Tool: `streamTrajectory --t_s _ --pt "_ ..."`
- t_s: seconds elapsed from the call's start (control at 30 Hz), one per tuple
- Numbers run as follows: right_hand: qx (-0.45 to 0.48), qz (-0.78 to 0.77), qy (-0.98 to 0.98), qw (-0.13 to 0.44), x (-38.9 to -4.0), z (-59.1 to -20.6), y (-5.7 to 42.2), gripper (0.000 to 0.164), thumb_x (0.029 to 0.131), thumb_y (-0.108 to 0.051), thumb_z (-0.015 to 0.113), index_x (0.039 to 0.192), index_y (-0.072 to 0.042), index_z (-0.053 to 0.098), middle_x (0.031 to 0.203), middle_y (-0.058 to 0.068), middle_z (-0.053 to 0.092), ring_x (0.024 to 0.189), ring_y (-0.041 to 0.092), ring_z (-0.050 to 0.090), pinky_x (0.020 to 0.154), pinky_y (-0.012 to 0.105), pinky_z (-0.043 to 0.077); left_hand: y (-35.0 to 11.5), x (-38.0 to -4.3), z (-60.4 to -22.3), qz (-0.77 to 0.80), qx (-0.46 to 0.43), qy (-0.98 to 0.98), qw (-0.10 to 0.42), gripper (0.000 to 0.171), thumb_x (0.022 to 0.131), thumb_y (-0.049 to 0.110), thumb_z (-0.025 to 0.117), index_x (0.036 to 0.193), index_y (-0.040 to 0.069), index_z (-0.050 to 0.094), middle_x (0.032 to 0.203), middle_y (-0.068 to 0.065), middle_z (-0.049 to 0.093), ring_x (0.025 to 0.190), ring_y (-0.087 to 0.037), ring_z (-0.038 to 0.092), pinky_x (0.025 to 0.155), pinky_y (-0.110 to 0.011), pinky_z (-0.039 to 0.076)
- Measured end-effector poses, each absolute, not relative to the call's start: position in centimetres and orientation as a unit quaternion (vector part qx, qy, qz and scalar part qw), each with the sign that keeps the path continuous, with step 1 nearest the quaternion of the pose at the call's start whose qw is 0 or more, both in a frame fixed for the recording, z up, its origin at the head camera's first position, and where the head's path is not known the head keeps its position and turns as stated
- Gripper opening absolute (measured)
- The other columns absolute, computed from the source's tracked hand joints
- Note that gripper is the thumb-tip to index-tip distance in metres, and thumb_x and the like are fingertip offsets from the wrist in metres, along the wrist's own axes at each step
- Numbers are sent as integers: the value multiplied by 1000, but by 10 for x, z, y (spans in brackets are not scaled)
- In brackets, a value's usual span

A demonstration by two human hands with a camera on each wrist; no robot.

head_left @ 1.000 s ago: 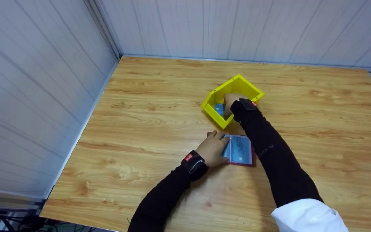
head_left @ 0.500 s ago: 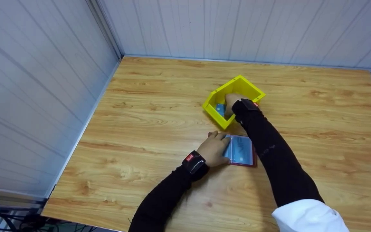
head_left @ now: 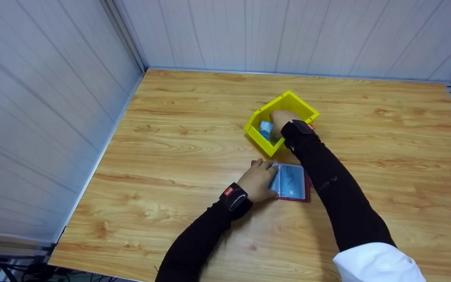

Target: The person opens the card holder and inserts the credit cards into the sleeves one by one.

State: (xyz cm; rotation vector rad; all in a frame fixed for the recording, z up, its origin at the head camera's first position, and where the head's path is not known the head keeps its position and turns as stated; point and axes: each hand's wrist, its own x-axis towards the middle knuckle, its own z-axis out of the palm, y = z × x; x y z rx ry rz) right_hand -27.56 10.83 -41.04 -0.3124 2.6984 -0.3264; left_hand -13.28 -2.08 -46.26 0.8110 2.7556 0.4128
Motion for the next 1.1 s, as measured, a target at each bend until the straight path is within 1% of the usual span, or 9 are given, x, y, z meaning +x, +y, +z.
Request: streamTrajectory --t_s 0.1,0.2,0.3,0.4,0.53,0.67,0.73,0.9,1.1 --pt "-131 -118 965 193 -277 -407 108 11 89 -4 60 100 -3 62 88 10 55 81 25 48 73 35 40 -24 -134 -463 147 274 943 122 83 78 41 80 145 6 46 152 -16 42 141 -40 36 120 -43 29" --pt "-140 -127 965 181 -278 -401 109 14 92 -5 55 103 -4 63 87 9 53 82 25 47 73 34 36 -26 -136 -464 150 268 944 123 83 78 41 80 145 7 46 152 -15 41 142 -41 35 120 -44 29" --pt "-144 -150 965 160 -278 -391 113 31 96 -9 53 125 -4 61 114 15 64 101 28 57 88 38 46 -28 -137 -464 154 259 945 127 84 77 40 81 146 7 45 153 -14 41 142 -40 34 120 -43 28" --pt "-149 -182 963 132 -277 -380 119 36 99 -14 49 133 -3 55 120 19 61 104 32 57 87 41 46 -30 -139 -464 157 251 946 130 83 78 40 81 146 8 45 154 -14 40 143 -40 34 120 -43 28" --pt "-143 -239 956 96 -274 -366 131 31 101 -16 47 127 0 54 109 20 58 91 30 51 78 40 40 -32 -140 -463 160 246 947 131 83 78 39 81 146 7 45 154 -15 40 143 -40 33 120 -44 28" --pt "-129 -307 940 72 -267 -356 145 36 101 -17 47 133 -2 53 122 21 61 100 30 58 86 41 48 -32 -141 -464 155 245 949 126 82 77 39 81 145 7 47 152 -14 41 142 -40 35 120 -44 28" --pt "-125 -336 931 62 -262 -353 153 35 101 -18 47 132 -4 55 122 20 63 100 29 60 82 38 50 -32 -141 -465 153 246 949 125 82 77 39 82 144 7 47 152 -14 42 142 -39 36 120 -44 29" --pt "-127 -377 917 33 -242 -350 170 22 101 -19 48 111 -3 60 105 18 66 84 23 58 66 23 47 -31 -142 -466 156 247 948 129 83 77 40 81 144 7 47 152 -14 41 142 -40 35 120 -44 28" --pt "-109 -428 896 54 -214 -358 192 32 100 -19 51 125 -2 60 118 21 66 94 21 62 75 22 54 -30 -143 -465 158 248 947 130 83 77 39 81 145 7 46 153 -14 41 143 -39 34 120 -44 27"
